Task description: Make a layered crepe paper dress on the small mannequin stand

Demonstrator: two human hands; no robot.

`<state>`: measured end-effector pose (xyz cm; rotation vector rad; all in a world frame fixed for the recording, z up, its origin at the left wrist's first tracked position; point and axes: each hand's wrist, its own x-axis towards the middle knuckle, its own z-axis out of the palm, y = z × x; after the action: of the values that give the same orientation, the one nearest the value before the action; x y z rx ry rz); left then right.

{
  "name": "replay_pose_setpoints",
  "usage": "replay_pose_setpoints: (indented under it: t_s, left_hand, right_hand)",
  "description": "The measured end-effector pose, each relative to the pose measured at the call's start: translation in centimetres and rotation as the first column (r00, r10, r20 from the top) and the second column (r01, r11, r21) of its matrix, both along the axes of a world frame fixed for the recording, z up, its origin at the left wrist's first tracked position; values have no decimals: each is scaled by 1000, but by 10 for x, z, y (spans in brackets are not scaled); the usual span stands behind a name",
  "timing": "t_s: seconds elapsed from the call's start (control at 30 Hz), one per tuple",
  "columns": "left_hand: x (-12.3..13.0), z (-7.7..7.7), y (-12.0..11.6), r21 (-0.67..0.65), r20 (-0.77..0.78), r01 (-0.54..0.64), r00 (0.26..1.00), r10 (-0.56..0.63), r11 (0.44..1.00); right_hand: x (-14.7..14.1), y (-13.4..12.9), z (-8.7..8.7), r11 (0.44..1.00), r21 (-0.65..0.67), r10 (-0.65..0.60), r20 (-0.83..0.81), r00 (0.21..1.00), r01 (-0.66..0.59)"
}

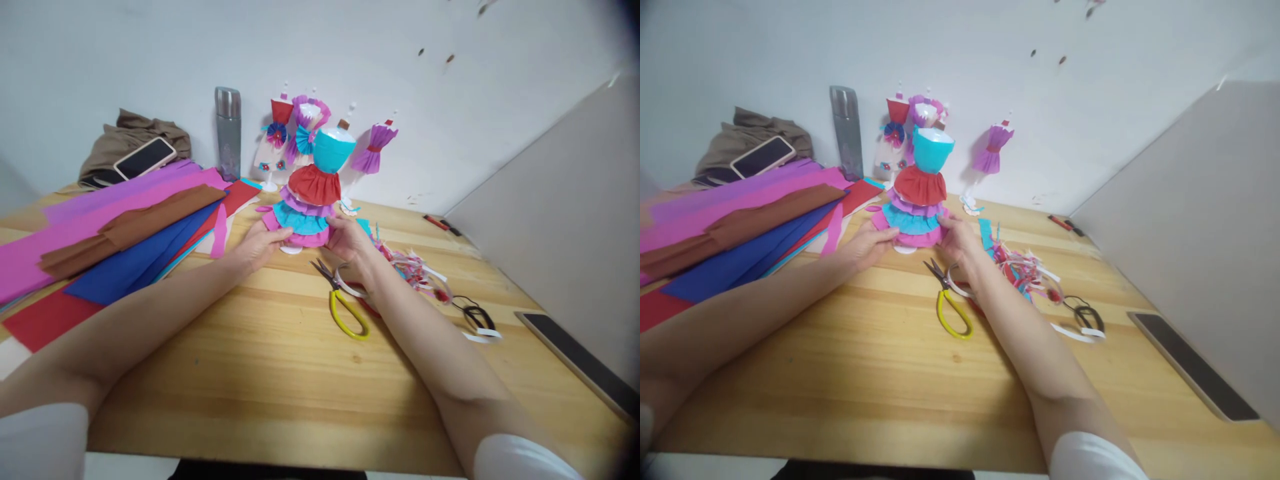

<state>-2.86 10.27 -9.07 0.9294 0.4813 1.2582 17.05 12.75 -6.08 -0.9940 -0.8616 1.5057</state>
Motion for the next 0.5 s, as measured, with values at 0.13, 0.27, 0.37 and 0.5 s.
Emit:
replay_pose_setpoints:
  t_s: [0.13, 0.27, 0.37, 0.5]
  left_hand:
    - [-2, -1, 1, -27, 32, 18, 999, -17, 999]
    - [-2, -8, 4, -77, 9, 13, 1000, -12, 997]
    - [-3, -9, 4, -81, 19, 19, 1000, -17, 997]
    - [-5, -9, 6, -101, 44, 21, 999, -17, 995]
  right_hand:
    - [4, 3, -1, 1000, 15, -22, 0, 1000, 22]
    - [5, 6, -5, 999, 36, -32, -20, 999, 33]
    - [6, 8, -6, 998, 51, -38, -53, 998, 41]
    - [8, 9, -9, 997, 73, -35, -48, 998, 38]
